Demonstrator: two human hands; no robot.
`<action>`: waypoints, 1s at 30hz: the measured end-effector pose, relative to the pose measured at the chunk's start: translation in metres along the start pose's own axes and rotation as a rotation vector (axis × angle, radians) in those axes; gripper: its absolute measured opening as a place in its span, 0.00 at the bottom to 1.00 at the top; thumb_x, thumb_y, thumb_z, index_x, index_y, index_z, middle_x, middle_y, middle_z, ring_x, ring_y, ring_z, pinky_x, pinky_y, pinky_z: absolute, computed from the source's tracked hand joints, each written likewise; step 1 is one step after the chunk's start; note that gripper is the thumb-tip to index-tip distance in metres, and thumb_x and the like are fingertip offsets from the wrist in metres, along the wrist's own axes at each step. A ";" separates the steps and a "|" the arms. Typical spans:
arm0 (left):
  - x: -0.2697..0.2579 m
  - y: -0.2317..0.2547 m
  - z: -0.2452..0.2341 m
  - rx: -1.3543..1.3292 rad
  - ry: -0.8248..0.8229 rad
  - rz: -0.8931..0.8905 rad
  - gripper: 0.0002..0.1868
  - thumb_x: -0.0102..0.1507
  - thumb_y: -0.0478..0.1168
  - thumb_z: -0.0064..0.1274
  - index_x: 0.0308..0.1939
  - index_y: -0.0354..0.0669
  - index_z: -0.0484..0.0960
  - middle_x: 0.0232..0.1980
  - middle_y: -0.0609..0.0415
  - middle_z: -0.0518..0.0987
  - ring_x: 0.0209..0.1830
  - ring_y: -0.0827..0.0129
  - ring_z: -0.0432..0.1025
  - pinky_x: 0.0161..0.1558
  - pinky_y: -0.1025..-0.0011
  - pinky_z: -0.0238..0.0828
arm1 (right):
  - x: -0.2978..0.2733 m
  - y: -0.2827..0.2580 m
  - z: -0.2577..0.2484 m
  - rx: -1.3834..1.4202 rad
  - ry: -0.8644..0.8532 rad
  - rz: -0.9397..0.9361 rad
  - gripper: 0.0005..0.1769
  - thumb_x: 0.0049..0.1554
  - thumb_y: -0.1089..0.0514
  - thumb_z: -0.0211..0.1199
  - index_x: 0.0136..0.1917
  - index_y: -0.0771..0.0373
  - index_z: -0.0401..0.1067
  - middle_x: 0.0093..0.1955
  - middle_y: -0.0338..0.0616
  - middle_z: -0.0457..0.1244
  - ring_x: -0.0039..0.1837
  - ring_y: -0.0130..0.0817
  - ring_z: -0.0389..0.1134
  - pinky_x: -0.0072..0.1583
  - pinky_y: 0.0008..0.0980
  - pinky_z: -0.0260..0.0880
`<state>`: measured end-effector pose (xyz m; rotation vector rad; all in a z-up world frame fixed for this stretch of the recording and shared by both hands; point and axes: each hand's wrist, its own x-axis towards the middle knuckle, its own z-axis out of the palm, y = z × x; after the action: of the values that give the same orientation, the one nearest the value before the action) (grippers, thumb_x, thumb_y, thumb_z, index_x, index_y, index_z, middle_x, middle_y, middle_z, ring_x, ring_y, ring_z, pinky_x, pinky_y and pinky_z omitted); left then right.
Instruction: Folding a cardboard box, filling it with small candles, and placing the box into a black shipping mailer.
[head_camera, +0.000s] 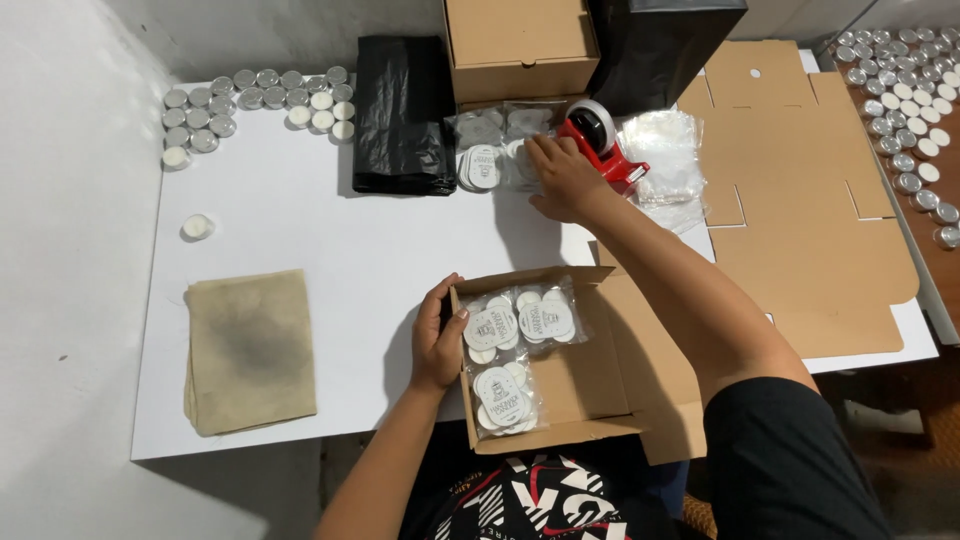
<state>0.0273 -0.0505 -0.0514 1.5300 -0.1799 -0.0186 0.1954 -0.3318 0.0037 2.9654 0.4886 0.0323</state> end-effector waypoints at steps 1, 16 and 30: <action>0.000 0.001 0.000 0.002 0.004 0.000 0.28 0.64 0.40 0.48 0.69 0.40 0.72 0.64 0.44 0.76 0.70 0.57 0.66 0.71 0.56 0.58 | 0.005 -0.001 0.006 0.001 0.001 -0.004 0.48 0.50 0.45 0.72 0.78 0.59 0.58 0.72 0.53 0.60 0.71 0.48 0.62 0.71 0.40 0.61; 0.002 -0.005 0.000 0.029 0.002 -0.003 0.27 0.64 0.41 0.49 0.67 0.41 0.74 0.64 0.46 0.76 0.68 0.58 0.67 0.69 0.57 0.61 | 0.032 -0.005 0.012 0.127 -0.270 0.148 0.57 0.44 0.37 0.73 0.78 0.61 0.54 0.70 0.58 0.60 0.71 0.54 0.62 0.66 0.50 0.70; 0.001 -0.003 0.000 0.017 0.012 0.039 0.26 0.64 0.38 0.48 0.67 0.39 0.73 0.62 0.44 0.76 0.67 0.56 0.68 0.69 0.56 0.61 | -0.127 -0.044 -0.110 0.628 -0.047 -0.114 0.51 0.41 0.53 0.74 0.72 0.75 0.59 0.60 0.73 0.60 0.65 0.71 0.62 0.65 0.58 0.66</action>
<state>0.0287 -0.0512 -0.0544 1.5434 -0.2010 0.0233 0.0564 -0.3170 0.1069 3.5212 0.7841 -0.2472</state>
